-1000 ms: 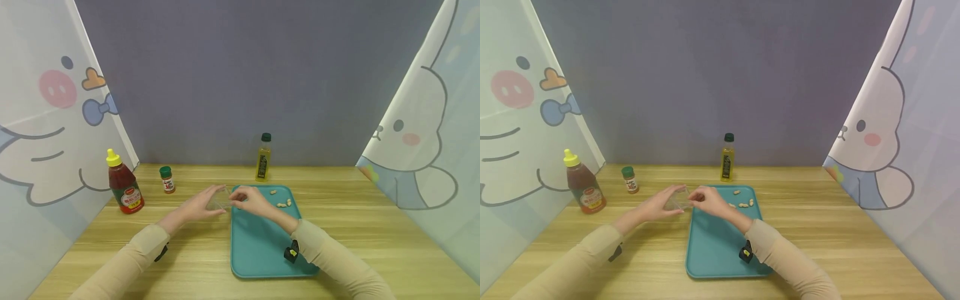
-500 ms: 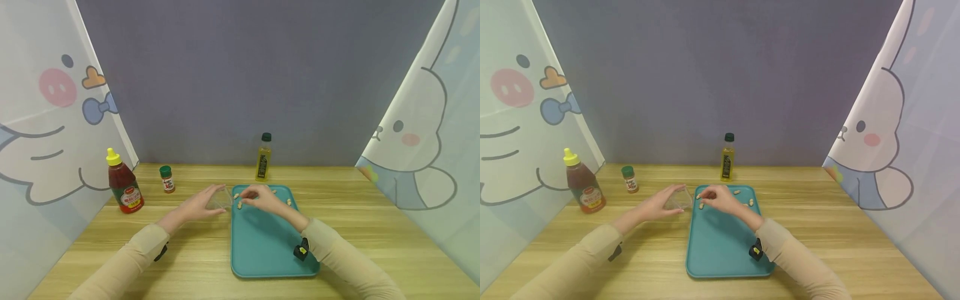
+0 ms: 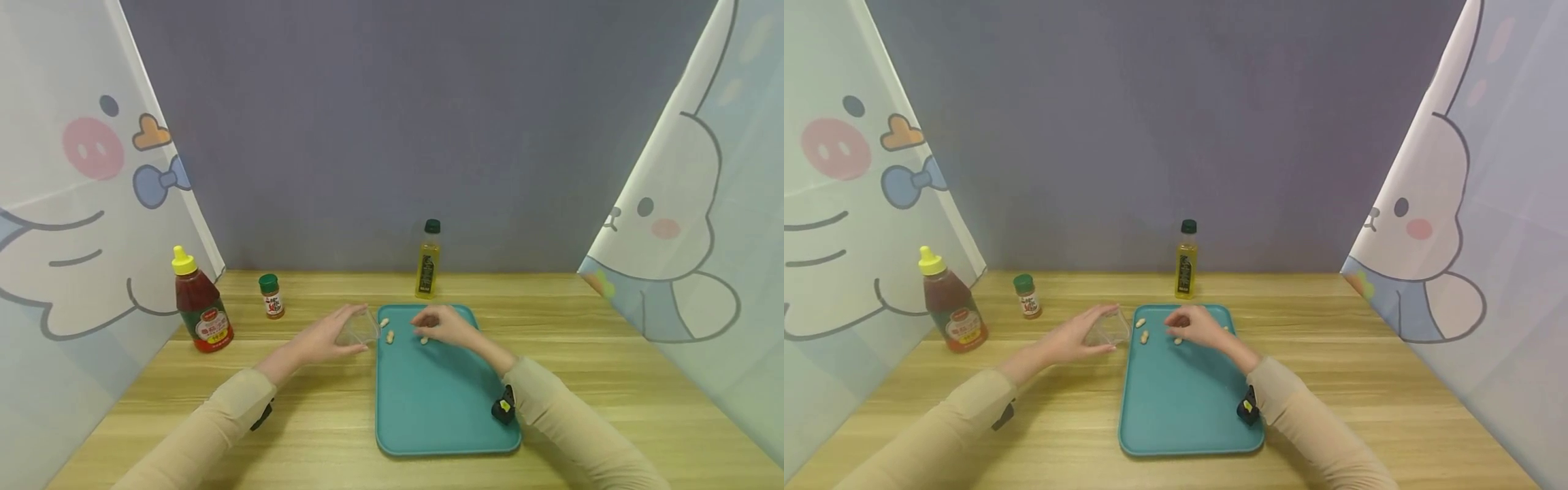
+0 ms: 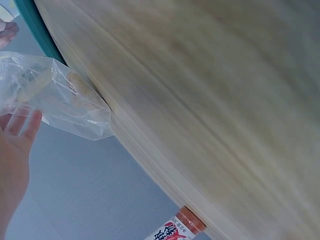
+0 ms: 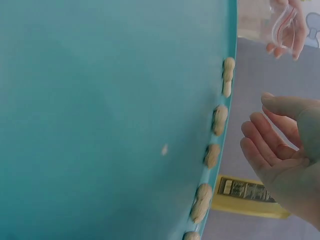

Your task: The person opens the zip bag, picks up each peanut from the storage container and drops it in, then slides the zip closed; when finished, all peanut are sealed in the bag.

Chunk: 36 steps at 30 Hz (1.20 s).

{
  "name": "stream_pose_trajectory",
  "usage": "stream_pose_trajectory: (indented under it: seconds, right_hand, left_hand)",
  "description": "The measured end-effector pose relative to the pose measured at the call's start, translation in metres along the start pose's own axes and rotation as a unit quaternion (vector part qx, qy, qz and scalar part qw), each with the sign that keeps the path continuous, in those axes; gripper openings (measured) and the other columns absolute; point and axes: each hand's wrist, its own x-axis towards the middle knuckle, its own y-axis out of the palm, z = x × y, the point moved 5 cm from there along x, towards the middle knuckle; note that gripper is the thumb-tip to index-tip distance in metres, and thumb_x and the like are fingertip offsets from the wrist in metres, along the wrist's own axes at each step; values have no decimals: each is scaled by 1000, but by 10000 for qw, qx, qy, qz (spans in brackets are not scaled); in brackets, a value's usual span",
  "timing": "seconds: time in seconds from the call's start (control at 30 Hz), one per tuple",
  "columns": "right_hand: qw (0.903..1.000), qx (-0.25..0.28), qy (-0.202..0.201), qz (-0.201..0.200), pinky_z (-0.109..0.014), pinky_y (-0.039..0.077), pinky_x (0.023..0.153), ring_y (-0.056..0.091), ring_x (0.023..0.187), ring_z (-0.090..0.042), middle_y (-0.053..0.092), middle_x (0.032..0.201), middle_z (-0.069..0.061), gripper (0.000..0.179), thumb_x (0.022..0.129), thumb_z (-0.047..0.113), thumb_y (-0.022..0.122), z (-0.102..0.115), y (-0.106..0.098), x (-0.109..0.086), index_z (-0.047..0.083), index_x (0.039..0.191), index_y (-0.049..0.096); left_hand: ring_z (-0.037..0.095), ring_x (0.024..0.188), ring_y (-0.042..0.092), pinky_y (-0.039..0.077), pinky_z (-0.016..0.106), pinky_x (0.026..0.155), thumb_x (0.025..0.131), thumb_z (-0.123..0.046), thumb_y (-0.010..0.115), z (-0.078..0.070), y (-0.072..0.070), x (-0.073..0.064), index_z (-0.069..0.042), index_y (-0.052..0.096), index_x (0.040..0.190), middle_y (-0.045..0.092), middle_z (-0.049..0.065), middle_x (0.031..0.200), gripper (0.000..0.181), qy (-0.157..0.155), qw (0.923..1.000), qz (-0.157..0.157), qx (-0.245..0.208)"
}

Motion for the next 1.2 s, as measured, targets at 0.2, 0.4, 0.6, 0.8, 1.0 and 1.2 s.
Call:
stream_pose_trajectory:
  seconds: [0.2,0.4,0.6,0.8,1.0,1.2]
  right_hand:
    - [9995,-21,213,234,-24,53,82,63,99,-27,66,109,-16,28,87,12,65,-8,1,-1,0,113,64]
    - [9976,-114,406,544,-26,53,82,62,101,-28,66,111,-13,28,86,7,67,-11,5,-2,2,113,64]
    - [9958,-247,551,694,-26,53,77,63,94,-24,67,102,-9,24,85,7,68,-12,6,-2,5,109,66]
    - [9957,-305,353,797,-20,52,72,63,86,-18,68,97,-6,21,85,9,68,-11,12,-1,5,106,68]
    - [9960,-327,402,727,-20,53,72,63,86,-16,68,96,-5,26,83,10,71,-10,13,-1,4,108,67]
    - [9931,-507,780,711,-22,50,64,58,73,-8,64,80,0,24,78,16,76,-10,12,-5,5,99,69]
  left_hand:
    - [29,130,43,37,48,107,83,-57,60,-1,0,0,-14,31,146,41,7,146,81,3,10000,-13,55]
    - [29,130,44,37,48,107,84,-50,64,-1,1,-1,-14,31,146,41,7,145,78,-7,10000,-43,16]
    - [29,129,44,38,49,106,84,-51,63,0,1,-2,-16,31,146,42,7,144,78,-47,10000,-77,-4]
    - [29,129,44,38,49,106,84,-58,59,1,1,-1,-16,31,146,42,7,144,80,-1,10000,-74,28]
    - [29,130,44,38,48,107,84,-58,59,1,1,-1,-15,31,146,42,7,145,81,23,10000,-57,30]
    - [28,130,43,37,48,107,83,-60,58,1,1,-1,-15,31,146,41,6,146,82,-25,10000,-19,8]
